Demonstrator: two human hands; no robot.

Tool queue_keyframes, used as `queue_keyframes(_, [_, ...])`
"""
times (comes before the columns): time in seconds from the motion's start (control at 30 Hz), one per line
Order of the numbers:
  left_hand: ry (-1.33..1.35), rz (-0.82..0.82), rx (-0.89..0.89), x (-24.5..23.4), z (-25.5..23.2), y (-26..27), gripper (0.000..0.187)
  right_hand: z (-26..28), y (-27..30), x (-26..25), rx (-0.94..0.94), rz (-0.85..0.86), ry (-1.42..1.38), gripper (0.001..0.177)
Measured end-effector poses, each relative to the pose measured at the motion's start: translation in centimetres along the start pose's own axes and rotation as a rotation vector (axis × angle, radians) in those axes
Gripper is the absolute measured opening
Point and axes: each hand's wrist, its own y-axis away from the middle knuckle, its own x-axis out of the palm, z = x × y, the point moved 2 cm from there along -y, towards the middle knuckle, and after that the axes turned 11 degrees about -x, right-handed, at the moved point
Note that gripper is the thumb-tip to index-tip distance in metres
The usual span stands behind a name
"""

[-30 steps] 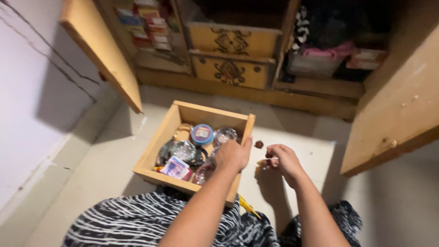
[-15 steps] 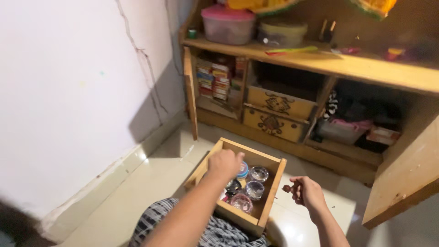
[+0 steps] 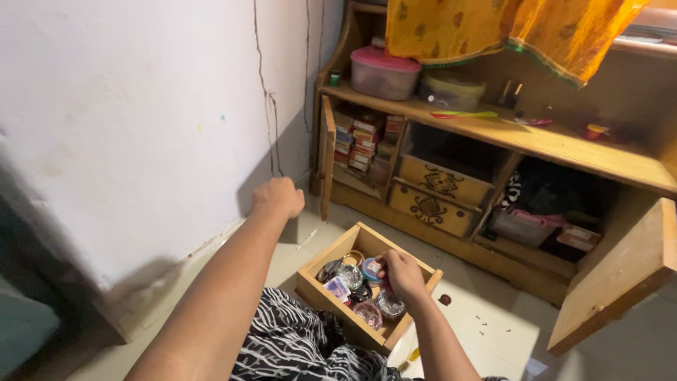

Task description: The person sits on the floor and uses a yellow screwdriver to tighten screws on the door of a wooden cabinet. They repeatedly open and close the door to test the fit while adjusting the screws.

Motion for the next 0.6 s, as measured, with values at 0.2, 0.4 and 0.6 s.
queue_keyframes(0.2, [0.091, 0.002, -0.044, 2.3, 0.5, 0.1, 0.040, -0.3, 0.1, 2.6, -0.080, 0.141, 0.238, 0.028])
queue_keyframes(0.4, [0.213, -0.073, 0.062, 6.0, -0.9, -4.1, 0.033, -3.7, -3.1, 2.3, 0.001, 0.137, 0.124, 0.034])
queue_keyframes(0.6, [0.503, -0.032, -0.044, 9.4, -3.3, -11.4, 0.044, -3.0, -6.8, 2.3, 0.298, 0.091, -0.052, 0.043])
